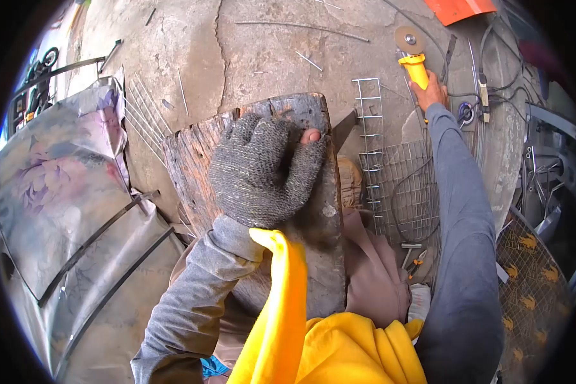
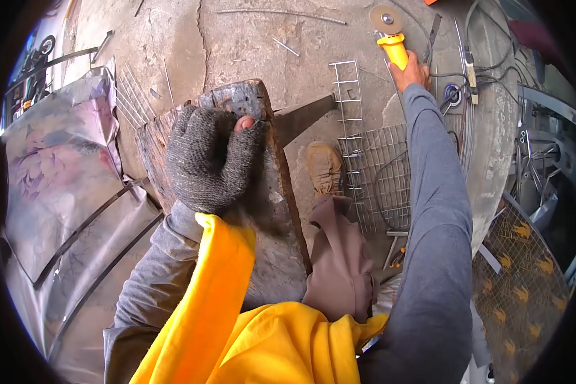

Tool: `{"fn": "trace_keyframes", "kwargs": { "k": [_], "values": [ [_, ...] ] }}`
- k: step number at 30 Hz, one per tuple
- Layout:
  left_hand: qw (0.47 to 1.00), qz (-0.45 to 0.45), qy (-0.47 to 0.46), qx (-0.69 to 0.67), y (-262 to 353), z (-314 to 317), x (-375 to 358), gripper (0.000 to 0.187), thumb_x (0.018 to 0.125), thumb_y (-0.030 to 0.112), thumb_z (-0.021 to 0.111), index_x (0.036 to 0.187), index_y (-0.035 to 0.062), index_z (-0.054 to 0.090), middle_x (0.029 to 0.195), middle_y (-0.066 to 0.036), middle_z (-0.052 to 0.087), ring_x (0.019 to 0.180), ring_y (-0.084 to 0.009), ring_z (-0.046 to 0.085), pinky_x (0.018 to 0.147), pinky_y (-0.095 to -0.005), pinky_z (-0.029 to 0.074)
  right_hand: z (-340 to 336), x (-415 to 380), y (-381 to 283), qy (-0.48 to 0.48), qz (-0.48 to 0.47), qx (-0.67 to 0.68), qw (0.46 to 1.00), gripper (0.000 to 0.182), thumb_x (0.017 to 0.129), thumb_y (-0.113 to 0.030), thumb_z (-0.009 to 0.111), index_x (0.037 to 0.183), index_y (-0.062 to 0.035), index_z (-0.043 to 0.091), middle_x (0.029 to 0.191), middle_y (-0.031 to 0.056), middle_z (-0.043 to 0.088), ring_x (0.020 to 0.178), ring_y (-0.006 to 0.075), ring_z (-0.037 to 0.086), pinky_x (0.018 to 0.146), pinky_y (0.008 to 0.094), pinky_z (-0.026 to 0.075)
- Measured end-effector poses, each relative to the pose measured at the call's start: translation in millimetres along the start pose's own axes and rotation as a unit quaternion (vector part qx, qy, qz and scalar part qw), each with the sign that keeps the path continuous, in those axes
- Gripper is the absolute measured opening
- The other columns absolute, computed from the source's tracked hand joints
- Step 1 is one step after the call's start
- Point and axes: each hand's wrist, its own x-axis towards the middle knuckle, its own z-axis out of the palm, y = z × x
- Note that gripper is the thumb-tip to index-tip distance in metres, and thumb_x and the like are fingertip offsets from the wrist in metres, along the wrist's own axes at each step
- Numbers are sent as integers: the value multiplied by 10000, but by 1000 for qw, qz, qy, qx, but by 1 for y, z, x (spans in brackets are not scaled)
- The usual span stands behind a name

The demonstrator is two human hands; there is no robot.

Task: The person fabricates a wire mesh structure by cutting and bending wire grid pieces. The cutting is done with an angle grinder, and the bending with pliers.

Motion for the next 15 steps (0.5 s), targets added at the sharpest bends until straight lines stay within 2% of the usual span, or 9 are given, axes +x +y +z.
{"fn": "trace_keyframes", "kwargs": {
  "k": [5,8,10,11,12,13,14,15],
  "values": [
    [1000,-7,4,13,0,0,-1,172,841,117,802,816,36,652,703,-115,533,638,-272,527,604,-375,422,-1,-2,4,-17,21,-3,1000,727,851,-501,741,1451,-215,448,1321,163,650,1248,381,559,1069,480,409],
    [1000,-3,12,-3,0,-1,0,175,854,117,794,813,37,644,706,-105,529,644,-258,523,609,-364,422,4,1,13,-29,-16,-13,999,727,862,-461,728,1465,-183,434,1324,188,645,1230,374,586,1093,455,383],
    [1000,5,27,-11,-2,2,-2,192,862,126,796,818,34,633,708,-102,515,652,-242,516,623,-353,424,1,-11,21,28,-79,-5,996,693,866,-427,717,1455,-152,476,1297,210,652,1230,358,598,1111,445,368],
    [1000,-4,10,9,0,0,-4,160,889,119,774,851,29,648,740,-72,566,689,-194,543,664,-328,444,-3,-22,25,57,-85,-2,995,661,880,-416,711,1437,-130,499,1314,183,651,1220,365,604,1089,435,406],
    [995,-97,-1,-29,13,-2,-4,167,897,165,747,909,31,646,841,-131,588,776,-256,572,717,-375,455,-16,-40,20,84,-88,-4,993,630,894,-405,705,1419,-108,522,1332,156,650,1210,372,610,1067,425,445],
    [979,-191,-16,-67,27,0,-5,202,906,211,719,968,34,645,942,-191,610,863,-319,602,770,-423,467,-24,-58,24,40,-86,42,995,557,918,-399,679,1376,-105,564,1291,144,674,1170,343,638,1029,414,474],
    [976,-195,-36,-87,27,2,-5,202,906,211,719,968,34,645,942,-191,610,863,-319,602,770,-423,467,-34,-73,34,1,-84,88,993,490,942,-394,654,1333,-103,606,1250,132,698,1129,315,665,990,404,504],
    [973,-196,-46,-113,27,4,-5,200,907,210,721,963,33,646,935,-183,613,857,-310,603,765,-416,468,-53,-98,44,-2,-68,71,995,490,942,-394,654,1333,-103,606,1250,132,698,1129,315,665,990,404,504]
  ]
}}
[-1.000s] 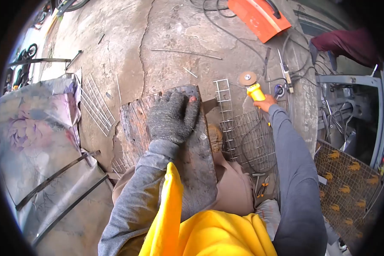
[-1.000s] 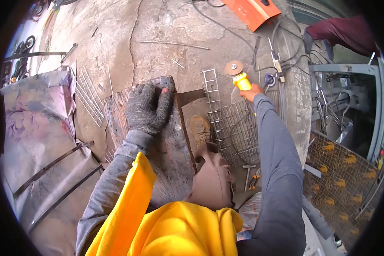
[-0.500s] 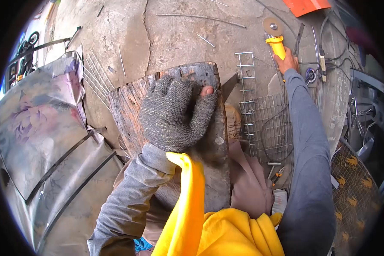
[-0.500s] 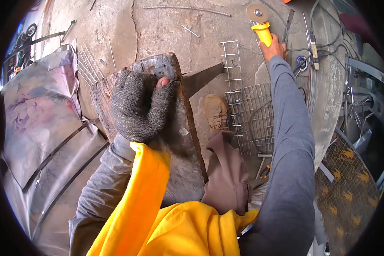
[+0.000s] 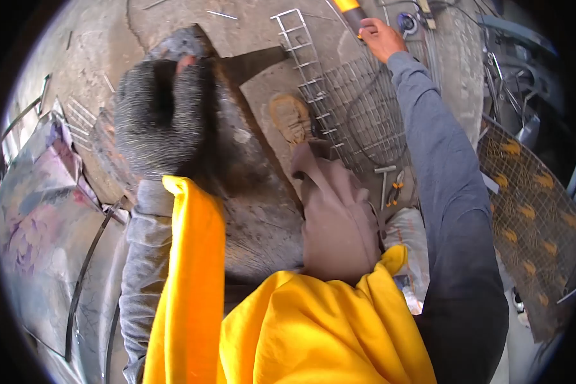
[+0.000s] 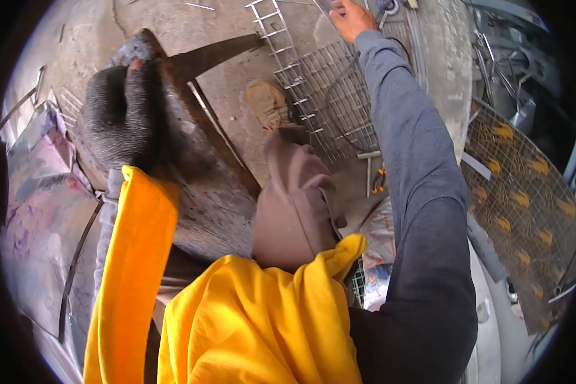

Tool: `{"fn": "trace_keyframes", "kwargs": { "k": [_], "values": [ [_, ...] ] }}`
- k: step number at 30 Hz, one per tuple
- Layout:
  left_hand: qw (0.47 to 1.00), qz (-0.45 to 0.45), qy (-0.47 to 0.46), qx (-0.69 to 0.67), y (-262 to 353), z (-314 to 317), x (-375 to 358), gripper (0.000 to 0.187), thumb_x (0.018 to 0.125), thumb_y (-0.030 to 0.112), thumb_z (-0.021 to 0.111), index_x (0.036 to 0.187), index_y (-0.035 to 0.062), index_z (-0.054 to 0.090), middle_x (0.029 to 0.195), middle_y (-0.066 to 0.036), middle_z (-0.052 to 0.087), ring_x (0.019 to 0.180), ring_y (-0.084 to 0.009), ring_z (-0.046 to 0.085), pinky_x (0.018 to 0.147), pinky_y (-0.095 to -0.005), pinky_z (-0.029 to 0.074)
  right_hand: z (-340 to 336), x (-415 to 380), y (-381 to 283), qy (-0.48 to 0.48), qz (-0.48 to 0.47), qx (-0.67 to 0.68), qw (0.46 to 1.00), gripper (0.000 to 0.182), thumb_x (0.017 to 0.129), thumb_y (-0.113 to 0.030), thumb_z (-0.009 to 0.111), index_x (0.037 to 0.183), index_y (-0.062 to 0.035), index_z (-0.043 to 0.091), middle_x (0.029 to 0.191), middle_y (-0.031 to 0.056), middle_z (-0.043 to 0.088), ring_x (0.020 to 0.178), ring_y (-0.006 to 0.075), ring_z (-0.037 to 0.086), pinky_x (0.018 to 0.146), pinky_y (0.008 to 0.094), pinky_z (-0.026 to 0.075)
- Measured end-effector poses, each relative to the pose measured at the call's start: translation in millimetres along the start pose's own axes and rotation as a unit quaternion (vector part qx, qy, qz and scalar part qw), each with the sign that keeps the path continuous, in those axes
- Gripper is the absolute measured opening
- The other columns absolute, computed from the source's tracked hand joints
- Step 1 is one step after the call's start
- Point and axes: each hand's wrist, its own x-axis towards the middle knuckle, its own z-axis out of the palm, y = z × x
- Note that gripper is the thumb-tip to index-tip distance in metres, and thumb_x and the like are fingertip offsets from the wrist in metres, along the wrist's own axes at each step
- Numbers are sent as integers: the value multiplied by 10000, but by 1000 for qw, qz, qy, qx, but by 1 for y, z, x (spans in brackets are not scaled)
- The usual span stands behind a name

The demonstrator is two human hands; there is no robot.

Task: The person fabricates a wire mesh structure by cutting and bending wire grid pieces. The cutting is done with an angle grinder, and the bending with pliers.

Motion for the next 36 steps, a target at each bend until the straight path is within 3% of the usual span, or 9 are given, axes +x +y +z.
{"fn": "trace_keyframes", "kwargs": {
  "k": [11,12,15,16,18,26,28,32,36],
  "values": [
    [987,-10,-45,-151,2,10,0,193,919,198,746,908,25,663,857,-99,649,786,-210,615,714,-339,480,-41,-352,220,-203,347,-130,906,339,964,-370,594,1032,-62,716,1001,155,750,976,320,718,865,415,542],
    [987,-11,-40,-157,2,9,-1,193,920,197,748,903,24,665,849,-92,653,779,-201,616,709,-332,481,-32,-381,242,-143,507,81,846,348,937,-359,582,1024,-54,726,1029,184,744,1000,350,709,886,425,545],
    [987,-18,-9,-161,3,7,-3,196,923,194,755,888,22,669,828,-69,663,760,-173,619,695,-311,484,-20,-427,220,-271,479,-164,819,310,898,-309,604,1003,-69,770,1047,200,743,1019,357,714,880,454,554],
    [987,-19,7,-159,3,6,-4,197,924,193,758,883,21,671,821,-61,666,754,-164,620,690,-304,485,12,-458,270,-533,189,-313,763,300,907,-299,615,1007,-63,771,1053,179,748,1021,328,720,877,446,559],
    [988,-21,41,-145,5,3,-6,200,927,191,762,873,20,674,806,-46,672,741,-146,622,681,-290,487,69,-522,311,-421,435,-225,764,298,914,-289,624,1086,-90,764,1121,157,738,1056,326,707,882,466,554],
    [982,150,117,19,-42,5,5,136,951,117,730,974,-10,687,853,-35,672,760,-97,600,738,-238,478,148,-557,304,-495,360,-203,764,311,923,-295,611,1137,-118,751,1135,168,731,1059,346,702,909,477,545],
    [988,110,109,30,-41,1,4,137,942,119,739,963,-7,688,857,-37,667,773,-114,609,752,-250,482,133,-536,279,-362,398,-167,826,411,943,-325,586,995,61,719,1064,257,723,1011,392,704,881,478,547],
    [975,160,114,100,-37,2,6,118,924,114,762,961,27,692,863,-23,662,768,-109,596,735,-252,475,104,-493,221,-344,459,-120,810,440,951,-349,583,1035,72,680,1042,283,712,994,426,694,862,500,535],
    [986,127,102,36,-30,6,4,121,932,89,751,894,28,653,796,7,622,703,-70,541,663,-234,446,111,-527,224,-95,555,-54,824,450,977,-376,557,1100,52,615,1014,290,689,956,454,670,838,514,511]
  ]
}}
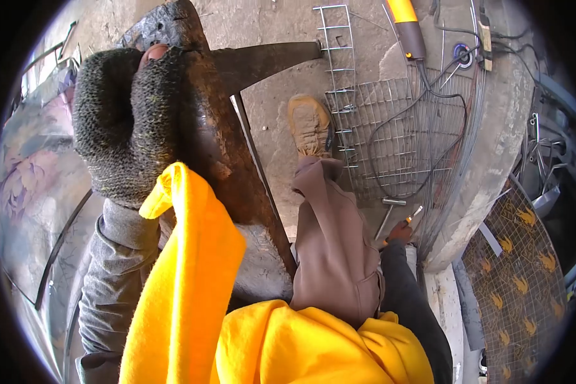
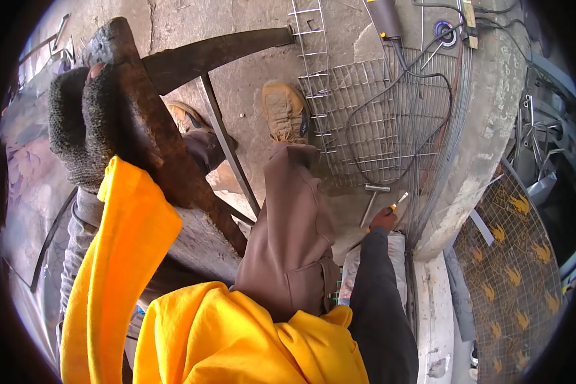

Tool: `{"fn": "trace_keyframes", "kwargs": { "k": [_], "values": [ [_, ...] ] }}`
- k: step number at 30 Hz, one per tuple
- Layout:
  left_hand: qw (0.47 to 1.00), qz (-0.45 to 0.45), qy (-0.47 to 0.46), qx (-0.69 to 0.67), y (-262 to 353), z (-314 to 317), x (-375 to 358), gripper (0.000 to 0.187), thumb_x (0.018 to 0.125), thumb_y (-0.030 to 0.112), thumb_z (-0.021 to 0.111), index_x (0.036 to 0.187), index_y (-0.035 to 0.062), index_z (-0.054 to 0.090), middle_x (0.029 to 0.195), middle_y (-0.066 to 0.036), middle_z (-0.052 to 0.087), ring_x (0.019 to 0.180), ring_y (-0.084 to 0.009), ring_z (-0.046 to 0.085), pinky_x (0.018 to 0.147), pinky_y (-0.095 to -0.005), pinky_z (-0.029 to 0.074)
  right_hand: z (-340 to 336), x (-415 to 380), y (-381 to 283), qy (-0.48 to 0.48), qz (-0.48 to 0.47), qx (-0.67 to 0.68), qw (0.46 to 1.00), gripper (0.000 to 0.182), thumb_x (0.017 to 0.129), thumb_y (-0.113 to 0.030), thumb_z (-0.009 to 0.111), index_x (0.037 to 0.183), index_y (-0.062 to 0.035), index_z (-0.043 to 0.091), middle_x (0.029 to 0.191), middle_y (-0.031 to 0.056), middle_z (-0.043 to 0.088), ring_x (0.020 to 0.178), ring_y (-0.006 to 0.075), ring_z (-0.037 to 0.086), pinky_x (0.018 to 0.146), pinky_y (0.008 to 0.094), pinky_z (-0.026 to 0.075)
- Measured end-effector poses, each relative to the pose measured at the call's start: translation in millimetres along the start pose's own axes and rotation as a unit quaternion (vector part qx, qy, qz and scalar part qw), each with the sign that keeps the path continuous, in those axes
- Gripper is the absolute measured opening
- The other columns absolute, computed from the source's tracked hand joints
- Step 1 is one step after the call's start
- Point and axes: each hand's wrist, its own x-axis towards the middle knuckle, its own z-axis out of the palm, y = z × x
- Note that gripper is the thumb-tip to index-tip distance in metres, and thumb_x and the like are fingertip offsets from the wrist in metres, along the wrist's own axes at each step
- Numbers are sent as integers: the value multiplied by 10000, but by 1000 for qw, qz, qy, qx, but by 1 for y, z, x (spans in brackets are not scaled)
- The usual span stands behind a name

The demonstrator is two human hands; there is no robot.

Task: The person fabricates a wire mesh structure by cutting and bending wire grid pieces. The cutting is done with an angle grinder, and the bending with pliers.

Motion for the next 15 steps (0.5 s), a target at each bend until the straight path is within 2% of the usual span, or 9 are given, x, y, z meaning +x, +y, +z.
{"fn": "trace_keyframes", "kwargs": {
  "k": [2,4,5,8,9,10,12,14,15],
  "values": [
    [997,69,-13,17,-1,-1,4,115,925,23,735,860,20,640,753,1,590,676,-63,506,641,-219,418,-5,5,-2,11,14,101,995,446,982,-381,555,1102,46,600,1001,288,681,938,457,662,828,515,506],
    [999,28,-30,5,2,-3,4,149,945,134,721,858,34,652,767,-54,618,672,-144,579,646,-290,469,-36,-28,-35,169,-71,117,976,485,983,-407,564,1101,62,599,1025,291,665,919,438,654,796,495,508],
    [999,31,-26,0,3,0,4,149,945,134,721,858,34,652,767,-54,618,672,-144,579,646,-290,469,-53,-44,-52,174,-72,120,975,485,983,-407,564,1101,62,599,1025,291,665,919,438,654,796,495,508],
    [993,77,72,50,10,16,6,220,875,-27,682,730,41,531,687,-87,479,612,-233,468,585,-351,362,-116,-87,-129,127,-170,182,960,455,965,-390,623,1098,44,593,896,218,678,839,406,668,769,494,502],
    [983,146,37,103,18,4,9,191,891,24,691,755,42,557,704,-102,506,651,-250,509,619,-357,396,-146,-103,-165,-39,-115,198,973,427,955,-379,657,1090,23,605,818,161,658,778,353,669,701,465,510],
    [996,84,15,1,-10,4,3,179,892,36,692,765,40,566,716,-108,521,654,-257,513,623,-371,403,-159,-107,-192,-204,-56,208,955,401,945,-367,690,1082,2,618,740,105,639,717,299,671,634,437,518],
    [952,234,40,-194,-137,48,4,164,898,53,691,779,43,578,724,-107,537,656,-258,518,627,-384,407,-125,-81,-218,-130,-256,139,948,326,936,-331,726,1056,-38,648,634,16,563,638,186,641,482,342,498],
    [969,197,21,-148,-103,32,1,155,905,91,700,801,43,596,739,-106,552,672,-256,537,641,-376,422,-126,-106,-286,-193,-176,253,932,302,936,-330,737,1066,-67,665,736,20,604,572,116,571,473,307,522],
    [982,160,0,-96,-69,18,1,157,912,129,709,824,44,613,754,-105,567,687,-254,555,656,-369,437,-112,-100,-308,-195,-187,271,924,311,932,-314,742,1091,-62,653,817,41,636,683,141,620,544,330,560]
  ]
}}
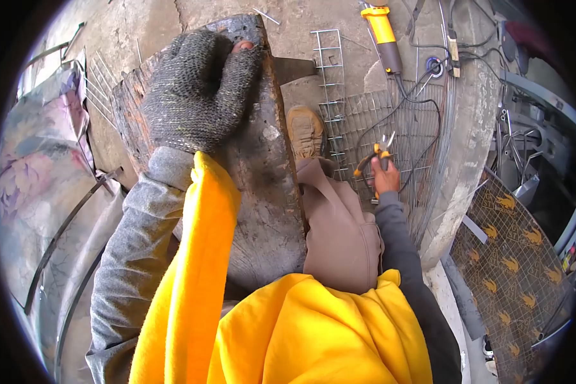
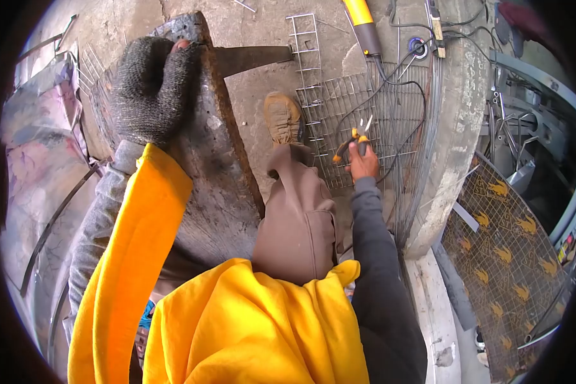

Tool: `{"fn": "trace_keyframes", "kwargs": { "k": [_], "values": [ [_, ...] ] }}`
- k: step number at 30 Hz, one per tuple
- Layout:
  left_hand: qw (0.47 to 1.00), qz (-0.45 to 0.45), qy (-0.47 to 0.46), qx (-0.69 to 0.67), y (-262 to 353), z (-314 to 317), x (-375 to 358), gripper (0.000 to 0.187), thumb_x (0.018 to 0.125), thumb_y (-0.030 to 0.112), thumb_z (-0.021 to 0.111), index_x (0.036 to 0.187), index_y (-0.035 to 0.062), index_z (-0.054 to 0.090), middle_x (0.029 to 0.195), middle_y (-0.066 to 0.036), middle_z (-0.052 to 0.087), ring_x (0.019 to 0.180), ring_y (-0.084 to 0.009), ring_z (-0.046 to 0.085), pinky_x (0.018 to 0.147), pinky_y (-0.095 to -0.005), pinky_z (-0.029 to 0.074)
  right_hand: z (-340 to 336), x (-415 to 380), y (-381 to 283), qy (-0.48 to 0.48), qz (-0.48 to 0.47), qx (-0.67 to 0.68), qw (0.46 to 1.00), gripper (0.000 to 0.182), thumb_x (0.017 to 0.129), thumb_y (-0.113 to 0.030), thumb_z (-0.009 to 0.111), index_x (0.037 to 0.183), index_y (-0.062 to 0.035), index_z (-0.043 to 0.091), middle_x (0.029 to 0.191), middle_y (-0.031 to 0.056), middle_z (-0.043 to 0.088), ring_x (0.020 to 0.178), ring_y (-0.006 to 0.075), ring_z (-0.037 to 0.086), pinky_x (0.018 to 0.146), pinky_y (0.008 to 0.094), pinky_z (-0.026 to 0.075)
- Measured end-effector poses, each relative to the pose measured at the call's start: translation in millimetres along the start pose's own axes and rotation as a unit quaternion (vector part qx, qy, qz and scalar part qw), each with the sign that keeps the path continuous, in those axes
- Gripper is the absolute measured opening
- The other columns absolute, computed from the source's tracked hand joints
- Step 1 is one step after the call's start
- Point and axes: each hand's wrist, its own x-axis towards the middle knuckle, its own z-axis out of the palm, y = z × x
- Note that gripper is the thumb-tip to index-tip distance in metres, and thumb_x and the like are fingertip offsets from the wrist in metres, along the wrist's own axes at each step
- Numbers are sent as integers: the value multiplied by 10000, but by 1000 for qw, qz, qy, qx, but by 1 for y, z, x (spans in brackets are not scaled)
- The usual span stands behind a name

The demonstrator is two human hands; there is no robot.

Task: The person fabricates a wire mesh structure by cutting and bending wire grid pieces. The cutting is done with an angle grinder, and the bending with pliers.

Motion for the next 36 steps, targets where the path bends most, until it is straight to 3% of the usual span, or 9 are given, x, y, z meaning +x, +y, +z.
{"fn": "trace_keyframes", "kwargs": {
  "k": [3,7,17,23,27,29,31,33,36],
  "values": [
    [979,-115,-70,155,73,-16,31,217,934,245,737,891,45,664,798,-103,612,733,-249,611,699,-346,482,38,12,-28,-68,4,106,992,328,933,-255,731,1172,-55,626,1066,86,658,940,210,672,745,391,596],
    [982,-80,-58,159,71,-18,35,321,926,363,726,880,50,672,780,-145,618,747,-331,618,684,-412,489,74,-10,-54,-278,37,318,906,442,948,-141,691,1349,-73,518,1295,97,613,1218,257,614,952,464,566],
    [973,-103,-97,182,65,-21,34,326,932,403,650,916,78,678,914,-173,667,845,-395,654,751,-483,525,82,-12,-97,-403,20,509,760,483,972,-148,680,1414,-203,492,1135,-16,615,1068,216,653,779,404,553],
    [972,-97,-103,187,65,-22,35,316,933,406,640,939,93,685,927,-169,672,873,-397,656,792,-494,523,46,-44,-220,-452,-161,471,740,614,977,-156,605,1536,-192,354,1579,104,391,1279,263,523,1090,540,428],
    [974,-84,-91,192,64,-21,35,294,944,366,676,877,80,652,825,-149,608,797,-378,611,701,-468,481,40,-54,-286,-433,-238,469,732,585,998,-171,585,1538,-155,360,1503,96,459,1210,257,556,1100,567,426],
    [975,-85,-87,183,64,-22,36,292,942,370,675,887,83,658,839,-150,616,804,-374,618,704,-469,488,35,-37,-304,-523,-202,523,642,524,1015,-176,569,1513,-133,414,1358,81,545,1130,227,574,1104,563,429],
    [977,-89,-84,175,64,-22,35,291,940,374,675,898,86,664,852,-151,623,811,-371,626,708,-469,496,32,-41,-315,-442,-223,462,736,464,1027,-212,579,1467,-104,478,1208,55,588,1089,192,564,1042,544,488],
    [979,-67,-67,181,62,-21,34,307,945,397,657,908,92,675,878,-149,640,816,-367,635,709,-469,509,32,-41,-317,-242,-239,229,912,462,1004,-271,630,1408,-71,528,1129,8,583,1033,169,608,929,460,571],
    [976,-82,-71,192,63,-21,34,322,950,415,638,904,98,678,896,-142,648,842,-375,638,742,-481,516,25,34,-275,-90,-215,-158,959,424,921,-330,703,1270,-93,662,931,98,706,697,222,688,699,426,582]
  ]
}}
